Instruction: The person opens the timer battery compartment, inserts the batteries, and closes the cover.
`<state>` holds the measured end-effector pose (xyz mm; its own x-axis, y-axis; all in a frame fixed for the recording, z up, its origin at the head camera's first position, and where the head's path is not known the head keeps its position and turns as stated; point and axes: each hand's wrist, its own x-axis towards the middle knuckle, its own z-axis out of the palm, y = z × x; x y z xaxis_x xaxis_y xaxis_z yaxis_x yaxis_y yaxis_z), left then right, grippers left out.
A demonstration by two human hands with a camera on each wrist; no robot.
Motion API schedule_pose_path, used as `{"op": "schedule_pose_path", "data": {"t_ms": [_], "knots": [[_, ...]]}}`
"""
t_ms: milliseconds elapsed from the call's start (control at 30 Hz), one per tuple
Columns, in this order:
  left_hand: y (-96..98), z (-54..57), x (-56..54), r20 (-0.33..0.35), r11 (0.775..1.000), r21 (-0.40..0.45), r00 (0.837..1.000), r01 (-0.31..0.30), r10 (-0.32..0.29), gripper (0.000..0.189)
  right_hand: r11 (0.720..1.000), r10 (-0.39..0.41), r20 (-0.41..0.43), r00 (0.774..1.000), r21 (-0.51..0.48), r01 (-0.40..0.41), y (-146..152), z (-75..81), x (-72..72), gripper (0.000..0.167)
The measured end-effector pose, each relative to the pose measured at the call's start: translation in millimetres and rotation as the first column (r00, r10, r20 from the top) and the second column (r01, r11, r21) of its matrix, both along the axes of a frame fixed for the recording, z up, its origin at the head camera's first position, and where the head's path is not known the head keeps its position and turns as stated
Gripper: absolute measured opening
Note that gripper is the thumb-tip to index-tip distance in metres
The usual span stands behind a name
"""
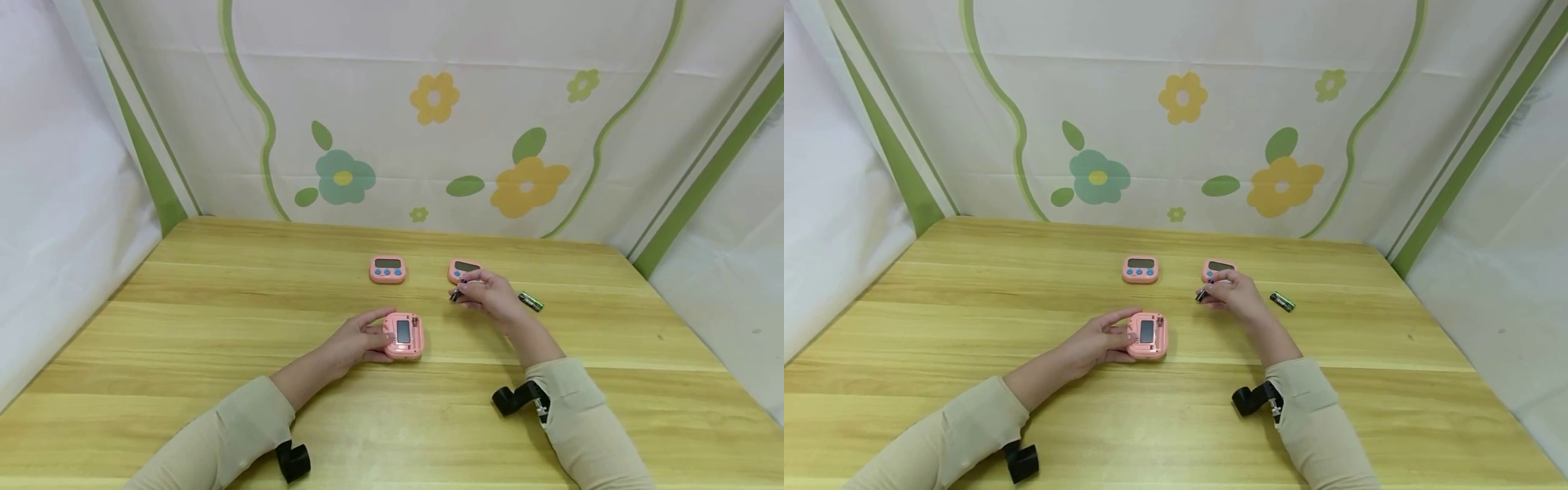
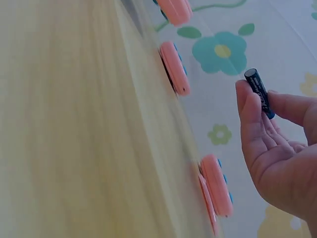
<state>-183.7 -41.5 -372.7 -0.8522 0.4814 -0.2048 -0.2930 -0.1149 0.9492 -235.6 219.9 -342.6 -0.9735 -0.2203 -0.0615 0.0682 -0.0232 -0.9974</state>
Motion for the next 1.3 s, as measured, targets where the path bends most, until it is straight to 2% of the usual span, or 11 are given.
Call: {"op": "schedule_pose_path", "data": {"t_ms": [333, 433, 533, 700, 900, 1133, 1233, 1300], "knots": [[5.4, -0.7, -2.2, 0.013, 0.999, 0.023, 0.999, -0.049, 0.048, 0.053, 0.990, 0.121, 0.034, 0.992, -0.081, -0.118, -20.9, -2.6, 9.4, 0.008], [5.9, -1.2, -2.5, 0.013, 0.997, 0.041, 0.998, -0.064, 0.063, 0.053, 0.986, 0.157, 0.035, 0.987, -0.056, -0.155, -24.4, -4.1, 11.6, 0.005], [5.8, -0.7, -2.0, 0.012, 0.996, 0.052, 0.997, -0.077, 0.076, 0.053, 0.984, 0.179, 0.011, 0.984, 0.015, -0.180, -26.4, -5.5, 13.3, 0.006], [5.5, 0.8, -0.9, 0.003, 0.995, 0.054, 0.997, -0.080, 0.080, 0.054, 0.977, 0.183, -0.024, 0.983, 0.119, -0.179, -29.9, -5.1, 17.3, 0.011], [4.7, 0.2, -0.8, 0.004, 0.994, 0.060, 0.996, -0.090, 0.090, 0.055, 0.972, 0.170, -0.009, 0.985, 0.164, -0.166, -34.7, -2.2, 24.5, 0.020], [3.8, -1.3, -1.2, 0.000, 0.994, 0.061, 0.995, -0.095, 0.096, 0.055, 0.967, 0.135, -0.011, 0.991, 0.218, -0.130, -44.4, -4.1, 34.1, 0.014], [3.8, -2.0, -1.6, -0.002, 0.993, 0.067, 0.995, -0.096, 0.096, 0.054, 0.967, 0.103, -0.013, 0.995, 0.235, -0.097, -48.5, -6.4, 38.4, 0.014], [3.8, -2.0, -1.6, -0.006, 0.993, 0.072, 0.995, -0.097, 0.097, 0.054, 0.968, 0.109, -0.029, 0.994, 0.230, -0.100, -50.6, -8.2, 41.0, 0.016]]}}
